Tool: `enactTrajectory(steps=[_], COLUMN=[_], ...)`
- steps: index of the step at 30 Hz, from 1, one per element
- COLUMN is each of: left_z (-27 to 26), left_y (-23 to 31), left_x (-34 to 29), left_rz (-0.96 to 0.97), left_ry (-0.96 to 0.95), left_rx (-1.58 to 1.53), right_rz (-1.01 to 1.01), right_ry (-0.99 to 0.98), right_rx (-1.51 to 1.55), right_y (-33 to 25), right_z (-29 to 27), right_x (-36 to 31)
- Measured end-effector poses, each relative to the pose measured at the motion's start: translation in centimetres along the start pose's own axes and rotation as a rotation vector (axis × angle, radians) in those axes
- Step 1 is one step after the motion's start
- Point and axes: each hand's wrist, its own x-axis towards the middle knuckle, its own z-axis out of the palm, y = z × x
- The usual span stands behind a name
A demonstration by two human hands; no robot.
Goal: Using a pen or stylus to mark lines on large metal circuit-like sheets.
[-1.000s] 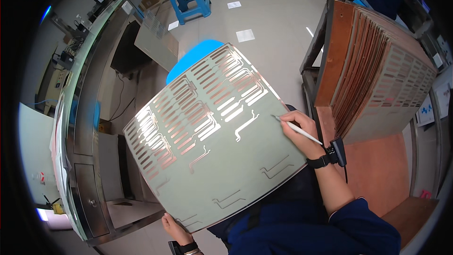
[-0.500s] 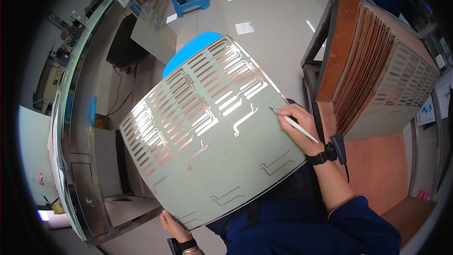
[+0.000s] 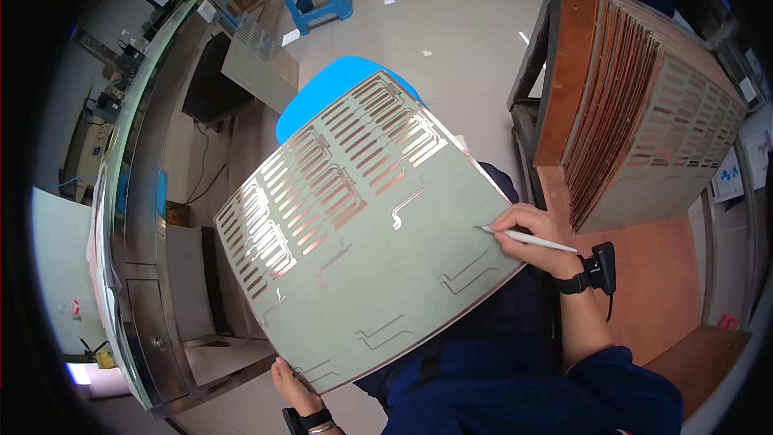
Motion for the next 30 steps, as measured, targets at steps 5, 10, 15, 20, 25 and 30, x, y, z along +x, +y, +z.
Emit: enactTrajectory(steps=[5, 10, 15, 20, 25, 30], left_z=[0.4, 0.4, 0.2, 0.5, 0.9, 0.0], left_y=[0.0, 0.0, -0.4, -0.1, -0.4, -1.5], left_x=[-0.1, -0.3, 0.1, -0.1, -0.2, 0.1], left_rz=[0.000, 0.010, 0.007, 0.004, 0.022, 0.023], left_ry=[0.006, 0.016, 0.015, 0.011, 0.040, -0.015], left_rx=[-0.016, 0.000, 0.006, 0.010, 0.014, 0.023], right_rz=[-0.053, -0.056, -0.050, -0.059, -0.093, -0.206], right_ry=[-0.039, -0.039, -0.019, -0.019, 0.014, 0.223], right_rx=[-0.030, -0.038, -0.005, -0.014, -0.023, -0.106], right_y=[0.1, 0.2, 0.4, 0.7, 1.4, 2.7], right_z=[-0.2, 0.0, 0.1, 0.1, 0.7, 1.9], right_x=[-0.6, -0.7, -0.8, -0.7, -0.7, -1.1])
